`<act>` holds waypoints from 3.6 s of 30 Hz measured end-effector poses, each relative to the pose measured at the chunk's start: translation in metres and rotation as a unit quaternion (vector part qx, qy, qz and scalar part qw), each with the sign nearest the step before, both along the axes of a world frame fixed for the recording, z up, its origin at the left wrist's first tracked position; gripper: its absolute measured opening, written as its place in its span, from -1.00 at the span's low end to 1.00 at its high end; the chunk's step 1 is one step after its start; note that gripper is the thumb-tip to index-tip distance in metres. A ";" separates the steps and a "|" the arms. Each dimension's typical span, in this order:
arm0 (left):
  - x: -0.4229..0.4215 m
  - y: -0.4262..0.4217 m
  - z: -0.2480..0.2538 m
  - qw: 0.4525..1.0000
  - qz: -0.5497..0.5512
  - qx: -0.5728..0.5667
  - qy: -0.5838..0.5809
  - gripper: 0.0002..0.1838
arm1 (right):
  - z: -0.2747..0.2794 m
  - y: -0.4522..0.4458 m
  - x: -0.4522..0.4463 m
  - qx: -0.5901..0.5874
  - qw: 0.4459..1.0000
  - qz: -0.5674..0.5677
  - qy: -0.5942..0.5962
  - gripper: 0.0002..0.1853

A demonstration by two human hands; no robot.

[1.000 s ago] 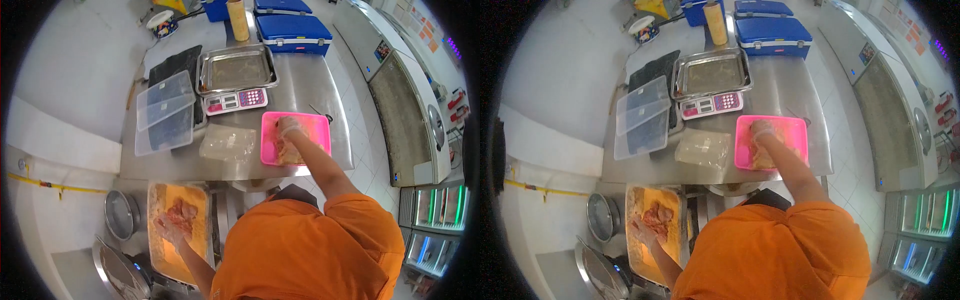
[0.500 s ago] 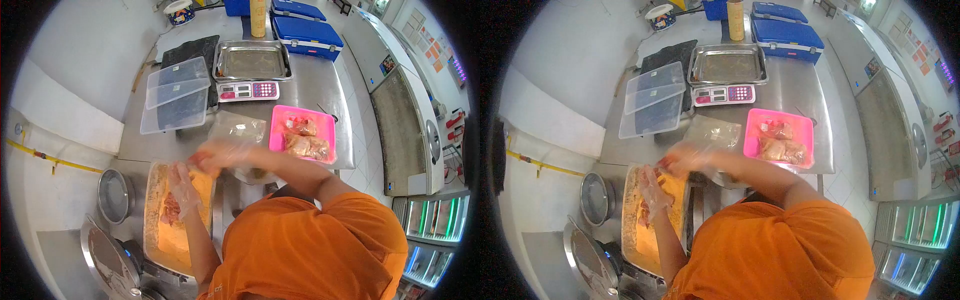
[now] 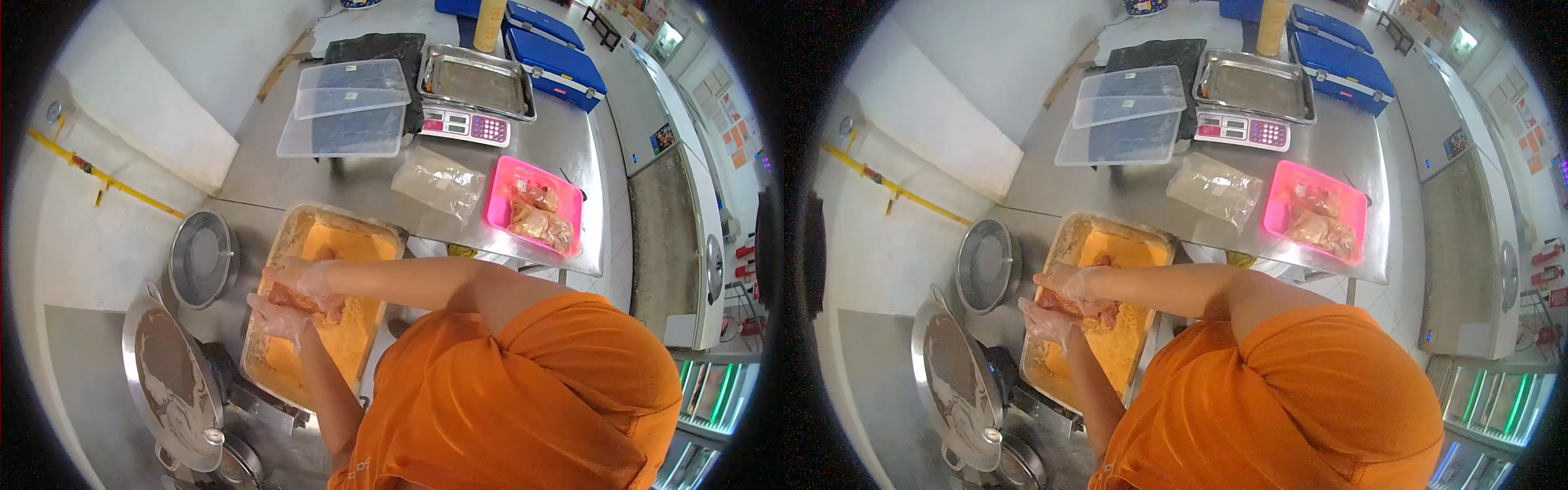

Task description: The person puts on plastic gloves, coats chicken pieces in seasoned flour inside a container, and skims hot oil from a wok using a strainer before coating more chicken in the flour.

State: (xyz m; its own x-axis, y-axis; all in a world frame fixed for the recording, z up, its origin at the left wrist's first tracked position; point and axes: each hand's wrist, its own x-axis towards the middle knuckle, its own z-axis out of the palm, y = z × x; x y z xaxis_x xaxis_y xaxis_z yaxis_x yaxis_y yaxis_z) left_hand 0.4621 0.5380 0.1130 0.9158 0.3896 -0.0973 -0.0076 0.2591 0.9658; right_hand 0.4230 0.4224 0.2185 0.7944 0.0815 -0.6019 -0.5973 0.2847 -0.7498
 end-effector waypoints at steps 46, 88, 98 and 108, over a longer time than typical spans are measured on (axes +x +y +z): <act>-0.009 -0.004 -0.010 0.955 -0.199 0.213 0.048 -0.64 | -0.181 -0.488 -0.371 -0.567 0.798 -0.121 0.165 -0.61; -0.020 0.001 -0.017 0.969 -0.052 0.220 -0.100 -0.53 | -0.107 -0.062 0.018 0.216 0.958 0.183 -0.053 -0.03; 0.030 0.020 -0.066 0.800 -0.227 0.553 0.045 -0.48 | -0.031 -0.177 -0.107 0.537 0.787 0.062 -0.296 0.43; 0.041 -0.002 -0.084 0.709 -0.222 0.668 0.041 -0.30 | 0.009 -0.254 -0.225 0.375 0.783 -0.052 -0.493 0.56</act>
